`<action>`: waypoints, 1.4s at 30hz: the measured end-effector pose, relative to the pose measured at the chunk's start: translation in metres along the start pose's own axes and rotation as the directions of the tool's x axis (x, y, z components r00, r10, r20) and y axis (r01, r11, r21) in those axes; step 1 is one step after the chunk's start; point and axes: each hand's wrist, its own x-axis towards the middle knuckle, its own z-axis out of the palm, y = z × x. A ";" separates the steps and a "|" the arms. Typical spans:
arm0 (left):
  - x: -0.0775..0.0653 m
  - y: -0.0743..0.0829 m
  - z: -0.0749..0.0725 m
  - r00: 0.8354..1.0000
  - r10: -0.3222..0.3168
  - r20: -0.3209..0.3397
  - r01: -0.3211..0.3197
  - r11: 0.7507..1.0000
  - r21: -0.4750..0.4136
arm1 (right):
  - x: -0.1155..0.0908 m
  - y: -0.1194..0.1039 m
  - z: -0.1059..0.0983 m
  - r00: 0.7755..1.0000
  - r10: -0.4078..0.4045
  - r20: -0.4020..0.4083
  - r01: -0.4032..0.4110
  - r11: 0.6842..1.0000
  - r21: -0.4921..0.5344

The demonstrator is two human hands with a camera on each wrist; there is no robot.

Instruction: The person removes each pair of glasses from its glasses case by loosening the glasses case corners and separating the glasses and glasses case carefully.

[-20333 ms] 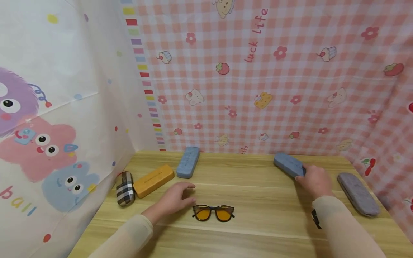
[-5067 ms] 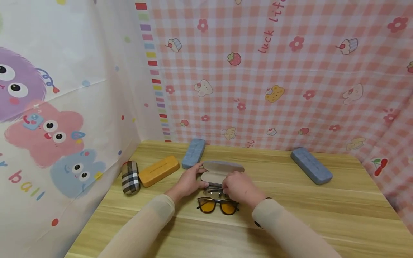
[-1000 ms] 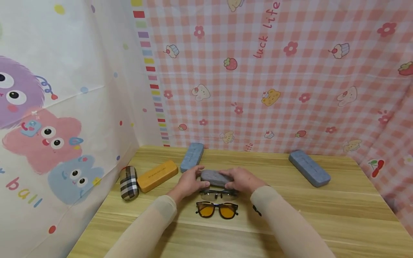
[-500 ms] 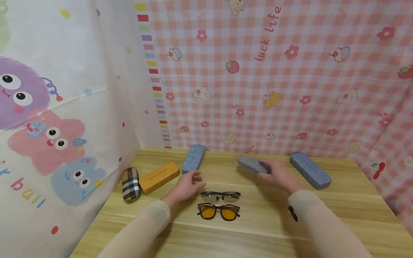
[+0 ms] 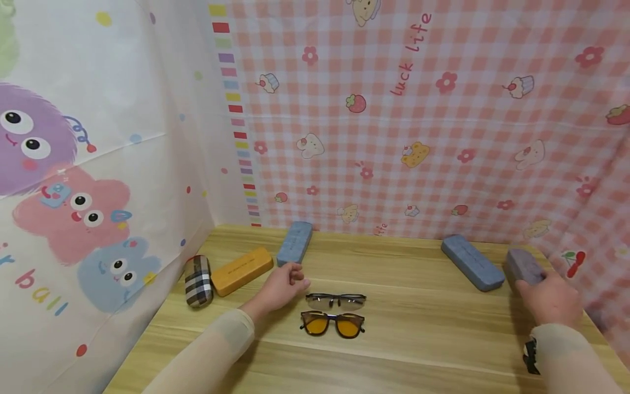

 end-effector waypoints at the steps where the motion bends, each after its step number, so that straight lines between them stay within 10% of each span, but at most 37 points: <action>1: 0.000 0.000 0.000 1.000 -0.001 0.002 0.001 1.000 0.002 | -0.001 0.003 0.003 0.999 0.047 0.007 -0.047 0.999 -0.008; 7: -0.001 -0.001 0.000 1.000 -0.001 0.006 0.001 1.000 0.001 | -0.002 0.013 0.017 0.987 0.162 -0.017 -0.163 0.985 -0.052; 32: -0.002 0.000 0.001 1.000 0.003 -0.015 -0.003 1.000 0.014 | 0.004 0.015 0.026 0.983 0.182 0.016 -0.179 0.977 -0.119; 42: 0.003 0.006 -0.003 0.946 0.131 -0.295 -0.082 0.982 0.173 | 0.004 0.001 0.013 0.990 0.136 -0.049 -0.136 0.991 0.009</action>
